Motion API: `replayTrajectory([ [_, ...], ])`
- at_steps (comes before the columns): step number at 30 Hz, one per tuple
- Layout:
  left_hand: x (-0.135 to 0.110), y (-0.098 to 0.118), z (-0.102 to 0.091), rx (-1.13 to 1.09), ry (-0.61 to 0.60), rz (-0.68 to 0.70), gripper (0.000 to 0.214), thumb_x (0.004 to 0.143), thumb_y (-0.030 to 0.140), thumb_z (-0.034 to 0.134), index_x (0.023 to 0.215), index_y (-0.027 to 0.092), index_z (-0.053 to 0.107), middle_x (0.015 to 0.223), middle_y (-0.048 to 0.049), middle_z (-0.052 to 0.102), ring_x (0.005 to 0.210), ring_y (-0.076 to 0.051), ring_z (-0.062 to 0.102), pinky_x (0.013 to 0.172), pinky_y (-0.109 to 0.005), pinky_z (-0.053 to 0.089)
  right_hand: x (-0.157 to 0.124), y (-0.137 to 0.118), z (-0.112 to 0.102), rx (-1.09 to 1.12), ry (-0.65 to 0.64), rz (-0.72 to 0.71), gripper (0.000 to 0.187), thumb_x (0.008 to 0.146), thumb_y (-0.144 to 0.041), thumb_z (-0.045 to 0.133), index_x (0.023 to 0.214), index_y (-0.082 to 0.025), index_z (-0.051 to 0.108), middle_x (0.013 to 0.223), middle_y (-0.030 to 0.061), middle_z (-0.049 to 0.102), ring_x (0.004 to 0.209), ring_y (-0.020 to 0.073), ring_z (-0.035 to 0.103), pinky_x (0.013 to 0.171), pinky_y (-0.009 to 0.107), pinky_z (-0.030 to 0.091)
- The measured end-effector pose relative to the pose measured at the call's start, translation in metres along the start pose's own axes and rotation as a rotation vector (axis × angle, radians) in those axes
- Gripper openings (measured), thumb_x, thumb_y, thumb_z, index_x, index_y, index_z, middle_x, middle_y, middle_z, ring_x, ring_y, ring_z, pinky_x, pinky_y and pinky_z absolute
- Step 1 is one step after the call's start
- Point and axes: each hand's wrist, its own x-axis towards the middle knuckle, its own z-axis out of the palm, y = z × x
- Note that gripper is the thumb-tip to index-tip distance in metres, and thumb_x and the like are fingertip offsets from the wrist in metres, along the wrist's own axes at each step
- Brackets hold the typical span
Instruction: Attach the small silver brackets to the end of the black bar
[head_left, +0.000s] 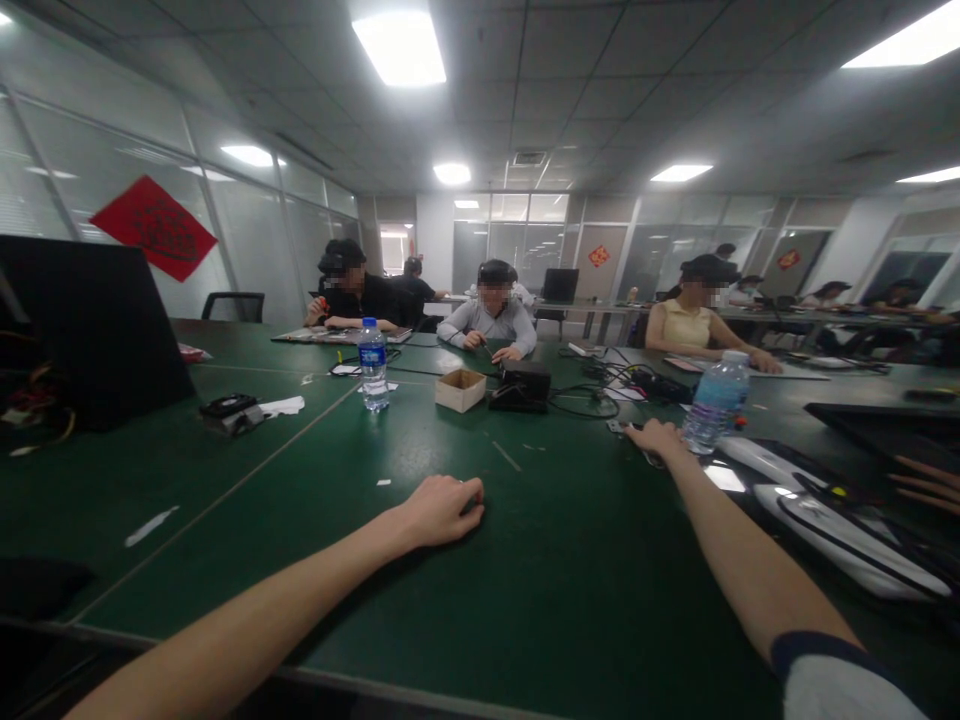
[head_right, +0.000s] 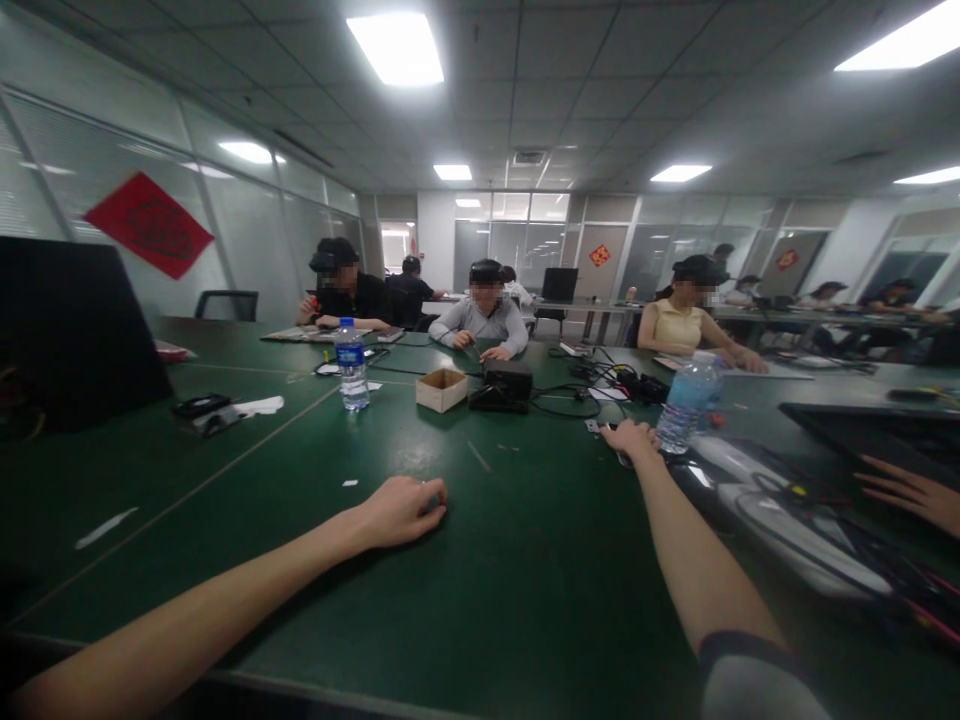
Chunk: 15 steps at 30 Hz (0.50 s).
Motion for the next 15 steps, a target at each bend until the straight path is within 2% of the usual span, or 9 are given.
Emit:
replayTrajectory([
  [8,0.002,-0.001,0.001,-0.015,-0.011,0.002,0.018,0.092,0.031,0.048,0.104,0.022,0.059,0.077,-0.0023,0.069,0.071,-0.022,0.067,0.066,-0.028,0.047,0.006,0.004,0.008,0.015,0.04,-0.011,0.083,0.084,-0.062,0.048,0.141,-0.002,0.038,0.141,0.0304,0.038,0.133,0.0419,0.036,0.104,0.053,0.033],
  [15,0.001,-0.001,0.001,-0.014,-0.009,-0.001,0.018,0.093,0.031,0.048,0.104,0.022,0.059,0.074,-0.0017,0.068,0.07,-0.021,0.067,0.064,-0.027,0.046,0.014,0.004,0.01,0.009,0.048,0.006,0.093,0.082,-0.063,0.051,0.143,0.003,0.03,0.143,0.0331,0.034,0.134,0.0426,0.034,0.105,0.053,0.033],
])
